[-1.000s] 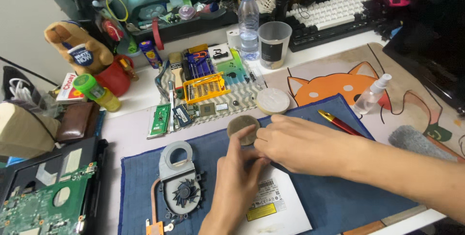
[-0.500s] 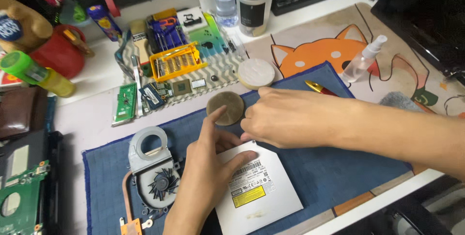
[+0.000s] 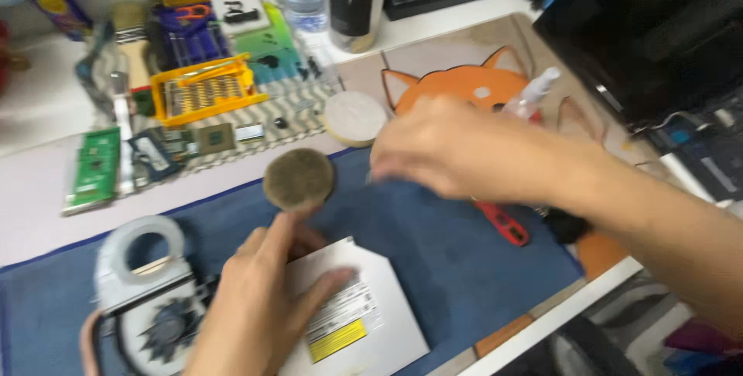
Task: The person uses a screwdriver to fasten screws into the internal mechanism of an optical drive. They then flip the drive over and continue to secure the metal casing with additional screws.
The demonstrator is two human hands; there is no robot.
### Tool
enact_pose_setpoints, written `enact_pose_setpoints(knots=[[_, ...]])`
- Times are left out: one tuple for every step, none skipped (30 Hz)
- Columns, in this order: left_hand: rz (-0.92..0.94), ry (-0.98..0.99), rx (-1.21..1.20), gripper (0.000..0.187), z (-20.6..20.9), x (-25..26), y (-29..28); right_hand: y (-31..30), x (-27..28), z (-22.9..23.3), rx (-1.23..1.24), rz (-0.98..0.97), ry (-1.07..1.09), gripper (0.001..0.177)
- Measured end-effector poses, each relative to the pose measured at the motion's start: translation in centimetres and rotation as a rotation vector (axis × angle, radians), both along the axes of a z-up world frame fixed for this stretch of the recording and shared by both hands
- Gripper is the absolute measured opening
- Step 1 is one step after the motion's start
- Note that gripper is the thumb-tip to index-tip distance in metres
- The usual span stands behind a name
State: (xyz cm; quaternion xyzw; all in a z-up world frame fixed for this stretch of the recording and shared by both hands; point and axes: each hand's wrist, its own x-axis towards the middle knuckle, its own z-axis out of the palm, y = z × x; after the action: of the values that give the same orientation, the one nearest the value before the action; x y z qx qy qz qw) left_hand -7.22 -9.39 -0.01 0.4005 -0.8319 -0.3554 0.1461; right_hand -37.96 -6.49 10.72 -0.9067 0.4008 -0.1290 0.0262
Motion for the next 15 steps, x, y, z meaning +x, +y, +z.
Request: enact_pose_setpoints(knots=[[-0.004, 0.021, 0.008, 0.069, 0.0, 0.1, 0.1, 0.6, -0.8, 1.1, 0.008, -0.004, 0.021, 0.019], [-0.137, -0.049, -0.025, 0.082, 0.2, 0.5, -0.1, 1.0, -1.4, 2.2, 0.084, -0.263, -0.039, 0.016], [-0.270, -0.120, -0.060, 0.097, 0.5, 0.9, -0.2, 1.4, -2.0, 3.3, 0.162, -0.522, -0.097, 0.018], [-0.275, -0.117, -0.064, 0.097, 0.3, 1.0, 0.3, 1.6, -2.7, 2.8, 0.157, -0.527, -0.095, 0.018], [-0.274, -0.273, 0.038, 0.107, 0.1, 1.1, 0.8, 1.7, -3.5, 2.3, 0.228, -0.657, -0.089, 0.021], [-0.268, -0.434, 0.141, 0.119, 0.0, 1.4, 1.4, 1.9, -4.1, 1.7, 0.302, -0.787, -0.086, 0.026], [-0.272, -0.435, 0.138, 0.119, -1.4, 1.7, 2.1, 1.7, -3.7, 1.4, 0.301, -0.791, -0.087, 0.026], [-0.202, -0.331, -0.136, 0.107, -2.9, 2.0, 3.0, 1.6, -3.4, 1.1, 0.411, -0.879, -0.122, 0.027], [-0.133, -0.219, -0.408, 0.101, -4.4, 2.3, 3.8, 1.4, -3.0, 0.7, 0.523, -0.964, -0.158, 0.028], [-0.135, -0.219, -0.407, 0.101, -4.0, 1.9, 4.3, 1.2, -3.3, -0.4, 0.524, -0.966, -0.159, 0.028], [-0.007, -0.261, -0.519, 0.079, -3.6, 1.6, 4.8, 0.9, -3.6, -1.4, 0.456, -0.952, -0.081, 0.019], [0.124, -0.304, -0.628, 0.059, -3.2, 1.2, 5.3, 0.6, -3.8, -2.5, 0.388, -0.935, -0.004, 0.021], [0.124, -0.305, -0.627, 0.059, -3.3, 1.2, 5.5, 0.4, -3.8, -2.9, 0.390, -0.934, -0.005, 0.021], [0.167, -0.329, -0.623, 0.044, -3.5, 1.1, 5.6, 0.2, -3.8, -3.3, 0.373, -0.898, -0.012, 0.021], [0.210, -0.352, -0.618, 0.031, -3.7, 1.1, 5.7, 0.0, -3.8, -3.7, 0.357, -0.861, -0.020, 0.027]])
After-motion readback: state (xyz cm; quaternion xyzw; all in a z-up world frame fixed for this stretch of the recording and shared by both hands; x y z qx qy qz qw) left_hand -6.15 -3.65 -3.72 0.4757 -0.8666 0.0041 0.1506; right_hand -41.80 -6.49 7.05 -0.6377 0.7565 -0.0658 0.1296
